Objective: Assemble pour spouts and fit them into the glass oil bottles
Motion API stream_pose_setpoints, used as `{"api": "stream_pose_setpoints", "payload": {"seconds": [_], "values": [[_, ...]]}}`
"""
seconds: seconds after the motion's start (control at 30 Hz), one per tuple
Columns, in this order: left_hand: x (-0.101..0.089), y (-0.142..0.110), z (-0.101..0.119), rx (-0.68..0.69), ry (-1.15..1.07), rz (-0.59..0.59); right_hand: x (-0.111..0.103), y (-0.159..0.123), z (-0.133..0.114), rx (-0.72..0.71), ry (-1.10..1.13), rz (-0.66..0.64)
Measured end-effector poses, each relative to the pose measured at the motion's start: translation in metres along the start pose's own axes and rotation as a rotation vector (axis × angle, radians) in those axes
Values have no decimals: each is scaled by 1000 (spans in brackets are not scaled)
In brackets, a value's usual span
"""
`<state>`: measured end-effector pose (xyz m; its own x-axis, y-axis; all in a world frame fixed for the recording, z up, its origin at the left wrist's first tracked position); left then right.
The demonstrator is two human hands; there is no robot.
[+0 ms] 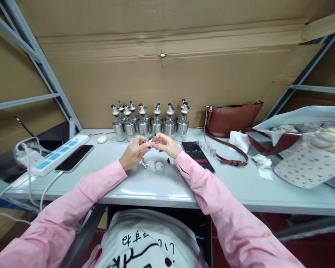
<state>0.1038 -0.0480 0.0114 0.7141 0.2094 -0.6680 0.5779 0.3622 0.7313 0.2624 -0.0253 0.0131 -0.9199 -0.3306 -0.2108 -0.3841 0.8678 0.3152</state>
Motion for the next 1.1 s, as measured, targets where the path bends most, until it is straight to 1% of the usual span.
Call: {"api": "stream_pose_setpoints", "payload": {"seconds": [0.13, 0.3, 0.37, 0.47, 0.63, 0.73, 0.83, 0.93, 0.97, 1.0, 1.1], "values": [[0, 0, -2, -1, 55, -5, 1, 0, 0, 23, -21, 11], [5, -1, -2, 36, 112, -84, -4, 1, 6, 71, -157, 63], [6, -2, -2, 38, 127, -101, -5, 1, 7, 82, -167, 61], [6, -2, -2, 51, 108, -76, -5, 1, 7, 94, -94, 58], [2, 1, -2, 99, 10, 57, 0, -1, 4, 168, 140, 47], [2, 3, -3, 122, -4, 68, 1, -3, 1, 179, 248, 68], [2, 8, -4, 150, -21, 43, 2, -3, -2, 173, 310, 103], [-7, 26, -7, 147, 13, 14, 1, -3, -3, 163, 341, 157], [-13, 37, -11, 110, 44, 25, 0, -2, -3, 151, 342, 179], [-20, 50, -15, 43, 84, 41, -1, -1, -3, 136, 340, 201], [-38, 99, -34, -144, 235, 14, -4, 1, -3, 118, 342, 260]]}}
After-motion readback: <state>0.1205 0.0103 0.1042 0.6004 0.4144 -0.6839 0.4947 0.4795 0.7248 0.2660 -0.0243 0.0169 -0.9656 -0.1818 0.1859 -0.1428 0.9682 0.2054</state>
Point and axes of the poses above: each hand's wrist, its own y-axis towards the middle knuckle, its own x-axis out of the palm, z = x × y, the point moved 3 cm from there along y, towards the middle knuckle, and after that the axes turned 11 degrees about -y, right-handed, at the moved point
